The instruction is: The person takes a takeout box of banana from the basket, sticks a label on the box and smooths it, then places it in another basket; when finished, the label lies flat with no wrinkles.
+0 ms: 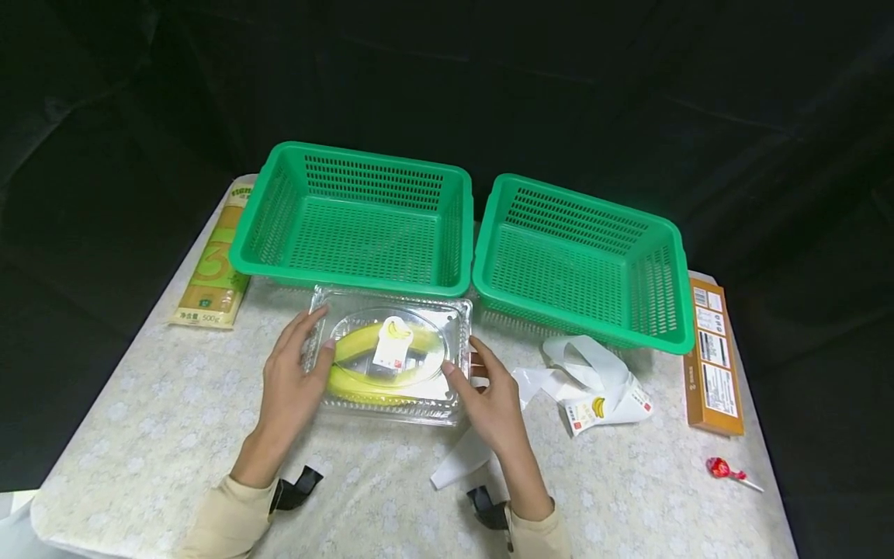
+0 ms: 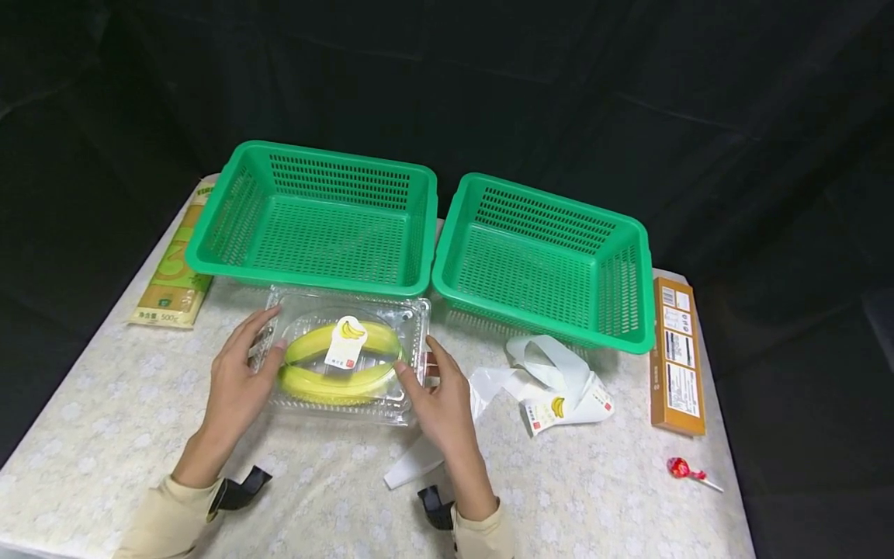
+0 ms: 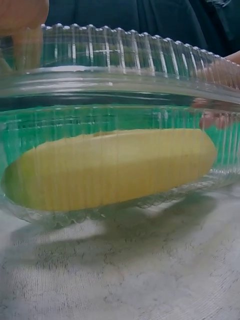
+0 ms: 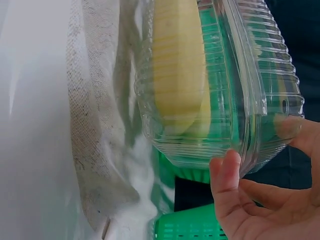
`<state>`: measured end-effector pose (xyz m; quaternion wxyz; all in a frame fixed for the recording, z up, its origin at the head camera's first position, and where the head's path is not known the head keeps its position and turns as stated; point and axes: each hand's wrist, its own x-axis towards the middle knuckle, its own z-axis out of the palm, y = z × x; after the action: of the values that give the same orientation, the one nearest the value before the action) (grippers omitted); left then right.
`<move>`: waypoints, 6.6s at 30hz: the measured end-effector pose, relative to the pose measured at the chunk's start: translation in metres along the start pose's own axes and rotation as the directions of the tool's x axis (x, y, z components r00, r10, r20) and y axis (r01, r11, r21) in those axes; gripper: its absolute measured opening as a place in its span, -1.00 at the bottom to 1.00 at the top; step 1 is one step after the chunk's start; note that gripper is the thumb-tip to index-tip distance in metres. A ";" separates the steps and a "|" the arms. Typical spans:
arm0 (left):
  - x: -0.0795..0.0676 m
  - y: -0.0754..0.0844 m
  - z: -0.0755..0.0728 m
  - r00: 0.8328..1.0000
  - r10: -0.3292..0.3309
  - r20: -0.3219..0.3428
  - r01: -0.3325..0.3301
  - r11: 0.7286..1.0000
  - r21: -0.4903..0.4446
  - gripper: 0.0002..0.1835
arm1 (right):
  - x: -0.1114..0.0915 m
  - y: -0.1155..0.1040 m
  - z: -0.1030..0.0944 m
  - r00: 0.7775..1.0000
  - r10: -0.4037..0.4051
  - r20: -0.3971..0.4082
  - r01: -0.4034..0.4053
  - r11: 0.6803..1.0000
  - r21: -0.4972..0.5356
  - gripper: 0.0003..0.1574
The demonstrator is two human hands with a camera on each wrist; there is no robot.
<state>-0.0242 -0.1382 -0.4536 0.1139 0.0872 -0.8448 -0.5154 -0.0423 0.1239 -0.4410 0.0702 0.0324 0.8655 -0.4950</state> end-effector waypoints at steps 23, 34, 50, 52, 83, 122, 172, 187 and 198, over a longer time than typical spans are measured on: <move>-0.003 0.008 -0.005 1.000 -0.004 -0.014 0.004 0.999 -0.047 -0.50 | 0.000 -0.009 -0.012 0.998 -0.057 -0.017 0.057 0.998 0.021 -0.18; 0.000 0.009 -0.007 1.000 0.012 -0.027 -0.014 0.998 -0.054 -0.49 | 0.006 -0.012 -0.012 0.998 -0.064 0.001 0.064 0.998 0.018 -0.19; 0.006 0.029 -0.018 0.998 0.052 -0.033 -0.057 0.988 -0.143 -0.38 | 0.006 -0.032 -0.031 0.994 -0.111 -0.013 0.111 0.991 0.076 -0.27; 0.006 0.030 -0.018 0.998 0.051 -0.038 -0.056 0.987 -0.148 -0.39 | 0.005 -0.033 -0.032 0.994 -0.110 -0.021 0.112 0.990 0.082 -0.28; 0.025 0.036 -0.014 0.994 0.096 -0.048 -0.102 0.981 -0.163 -0.37 | 0.022 -0.049 -0.039 0.963 -0.269 -0.018 0.268 0.947 0.178 -0.25; 0.055 0.038 0.027 0.966 0.255 -0.042 -0.245 0.847 -0.473 -0.23 | 0.073 -0.049 -0.051 0.969 -0.090 -0.231 0.160 0.939 0.305 -0.53; 0.055 0.050 0.047 0.971 0.239 0.027 -0.221 0.930 -0.293 -0.09 | 0.075 -0.044 -0.075 0.968 -0.070 -0.242 0.124 0.968 0.218 -0.41; 0.057 0.053 0.056 0.968 0.248 0.050 -0.225 0.936 -0.272 -0.10 | 0.076 -0.034 -0.080 0.969 -0.077 -0.236 0.128 0.970 0.208 -0.37; 0.063 0.069 0.068 0.960 0.268 0.085 -0.239 0.937 -0.255 -0.10 | 0.073 -0.033 -0.097 0.965 -0.042 -0.260 0.110 0.962 0.250 -0.40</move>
<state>-0.1058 -0.0657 -0.4156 0.1387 -0.0678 -0.7849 -0.6001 -0.1267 0.1901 -0.3758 -0.0647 0.0707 0.7949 -0.5991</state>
